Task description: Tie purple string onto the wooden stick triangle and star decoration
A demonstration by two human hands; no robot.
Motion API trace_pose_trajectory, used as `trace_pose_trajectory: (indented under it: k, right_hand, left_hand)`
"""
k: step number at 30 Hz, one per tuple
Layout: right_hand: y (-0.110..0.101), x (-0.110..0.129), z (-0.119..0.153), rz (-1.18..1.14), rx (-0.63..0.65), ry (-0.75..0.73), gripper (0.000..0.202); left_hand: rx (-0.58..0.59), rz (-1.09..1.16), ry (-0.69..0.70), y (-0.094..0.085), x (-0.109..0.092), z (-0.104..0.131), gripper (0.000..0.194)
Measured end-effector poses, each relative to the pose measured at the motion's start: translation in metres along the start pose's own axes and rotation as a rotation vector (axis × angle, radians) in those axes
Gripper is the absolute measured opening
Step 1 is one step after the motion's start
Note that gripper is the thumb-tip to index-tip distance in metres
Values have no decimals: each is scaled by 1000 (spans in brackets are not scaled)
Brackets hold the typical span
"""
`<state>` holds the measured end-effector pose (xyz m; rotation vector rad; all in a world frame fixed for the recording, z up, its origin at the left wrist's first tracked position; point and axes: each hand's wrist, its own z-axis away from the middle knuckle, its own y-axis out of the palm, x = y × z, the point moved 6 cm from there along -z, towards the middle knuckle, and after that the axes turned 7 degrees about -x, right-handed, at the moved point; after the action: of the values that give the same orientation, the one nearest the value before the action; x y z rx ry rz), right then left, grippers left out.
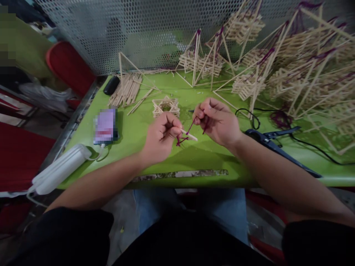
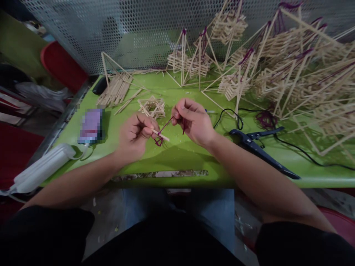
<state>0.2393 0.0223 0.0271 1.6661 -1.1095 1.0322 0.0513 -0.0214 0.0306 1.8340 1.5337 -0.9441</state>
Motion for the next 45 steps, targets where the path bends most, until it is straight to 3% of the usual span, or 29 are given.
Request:
trace_pose_trajectory:
  k: [13, 22, 27, 31, 34, 38, 39, 41, 43, 45]
  right_hand:
    - [19, -39, 15, 49, 258, -47, 40]
    - [24, -56, 20, -217, 230, 344, 39]
    - [26, -55, 20, -257, 213, 381, 34]
    - [19, -61, 16, -199, 124, 384, 34]
    - [5, -55, 10, -62, -13, 217, 32]
    - [-11, -9, 19, 368, -330, -359, 24]
    - [-6, 4, 26, 451, -337, -501, 23]
    - [13, 20, 39, 568, -232, -655, 16]
    - [30, 24, 48, 677, -172, -648, 11]
    - [40, 23, 52, 737, -176, -603, 18]
  left_hand:
    - [9, 139, -88, -2, 9, -5, 43]
    - [-61, 178, -99, -6, 19, -7, 40]
    - [-86, 185, -115, -5, 21, -6, 43]
    - [-125, 97, -110, -10, 24, -8, 48]
    - [-148, 57, -71, -14, 23, -10, 45]
    - [-207, -35, -72, -21, 26, -10, 45]
    - [-228, -53, -63, -23, 27, -10, 44]
    - [-268, -79, -31, -25, 29, -9, 41]
    - [-306, -103, -1, -25, 29, -7, 38]
    - [-334, -125, 10, -23, 29, -6, 39]
